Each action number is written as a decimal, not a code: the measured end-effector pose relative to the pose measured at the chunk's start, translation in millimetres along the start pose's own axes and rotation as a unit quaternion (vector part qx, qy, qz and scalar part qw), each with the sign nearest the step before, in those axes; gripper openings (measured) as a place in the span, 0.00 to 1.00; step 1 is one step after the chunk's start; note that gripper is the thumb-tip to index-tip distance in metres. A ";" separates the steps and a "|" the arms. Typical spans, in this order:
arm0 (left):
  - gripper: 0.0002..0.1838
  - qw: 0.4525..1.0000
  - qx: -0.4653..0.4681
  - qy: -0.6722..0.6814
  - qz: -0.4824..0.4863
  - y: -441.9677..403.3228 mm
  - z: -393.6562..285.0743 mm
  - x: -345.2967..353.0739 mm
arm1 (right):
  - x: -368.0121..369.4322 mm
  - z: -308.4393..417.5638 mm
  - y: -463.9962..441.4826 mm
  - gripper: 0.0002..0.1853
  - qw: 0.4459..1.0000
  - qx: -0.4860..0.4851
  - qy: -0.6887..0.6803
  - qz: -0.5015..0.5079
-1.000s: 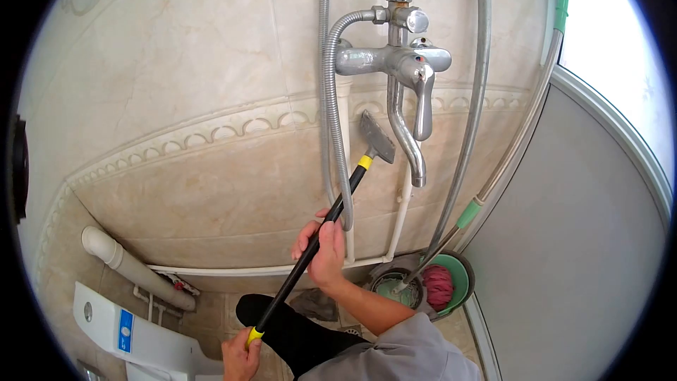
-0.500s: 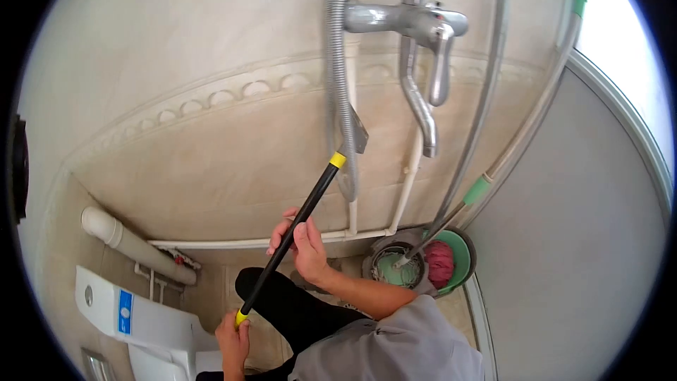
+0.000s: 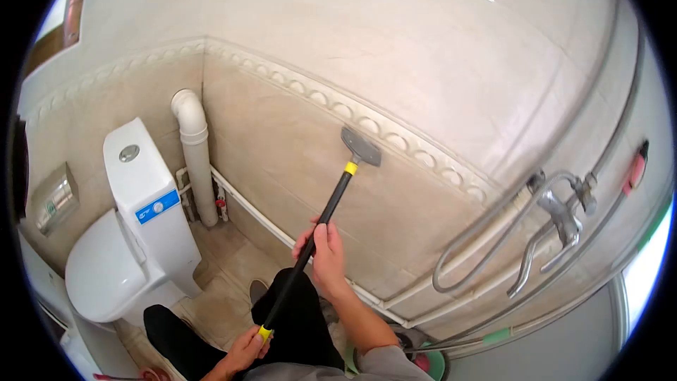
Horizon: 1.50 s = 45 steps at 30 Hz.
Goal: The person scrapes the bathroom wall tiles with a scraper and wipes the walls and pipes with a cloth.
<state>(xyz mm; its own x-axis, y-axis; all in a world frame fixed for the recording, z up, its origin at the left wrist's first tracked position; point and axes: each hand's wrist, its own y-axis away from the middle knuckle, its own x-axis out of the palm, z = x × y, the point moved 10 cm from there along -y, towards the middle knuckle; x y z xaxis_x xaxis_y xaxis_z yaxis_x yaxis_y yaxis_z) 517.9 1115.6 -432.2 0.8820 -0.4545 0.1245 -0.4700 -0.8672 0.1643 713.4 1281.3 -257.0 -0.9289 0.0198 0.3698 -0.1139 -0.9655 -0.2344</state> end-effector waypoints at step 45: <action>0.12 0.774 -0.004 -0.627 0.087 -132.0 38.0 -150.2 | 28.4 120.7 -32.9 0.33 0.944 -0.024 0.323 -0.069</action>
<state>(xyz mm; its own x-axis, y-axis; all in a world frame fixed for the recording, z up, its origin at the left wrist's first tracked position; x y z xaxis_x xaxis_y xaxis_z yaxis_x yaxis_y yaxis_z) 448.7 1290.6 -509.8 0.1416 -0.4097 -0.9012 -0.5815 -0.7712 0.2592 733.4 1282.2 -130.3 -0.9235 0.3138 -0.2207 -0.2510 -0.9293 -0.2708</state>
